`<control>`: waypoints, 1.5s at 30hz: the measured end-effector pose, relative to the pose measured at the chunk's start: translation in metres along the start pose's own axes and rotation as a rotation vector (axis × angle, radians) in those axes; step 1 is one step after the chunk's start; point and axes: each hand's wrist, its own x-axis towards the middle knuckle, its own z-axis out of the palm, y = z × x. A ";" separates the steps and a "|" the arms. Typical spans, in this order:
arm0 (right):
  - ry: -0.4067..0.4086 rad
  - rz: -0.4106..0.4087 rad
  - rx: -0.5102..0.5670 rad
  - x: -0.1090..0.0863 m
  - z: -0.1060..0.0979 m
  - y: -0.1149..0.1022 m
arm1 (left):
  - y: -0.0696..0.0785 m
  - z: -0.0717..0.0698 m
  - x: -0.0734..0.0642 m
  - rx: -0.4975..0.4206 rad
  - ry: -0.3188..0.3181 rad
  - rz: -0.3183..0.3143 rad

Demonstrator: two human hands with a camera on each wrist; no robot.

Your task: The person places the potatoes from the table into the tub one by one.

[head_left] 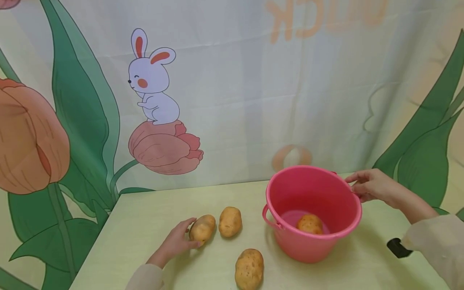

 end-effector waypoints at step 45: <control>-0.003 -0.002 0.012 0.000 -0.001 0.001 | 0.007 -0.004 0.002 -0.045 0.087 -0.080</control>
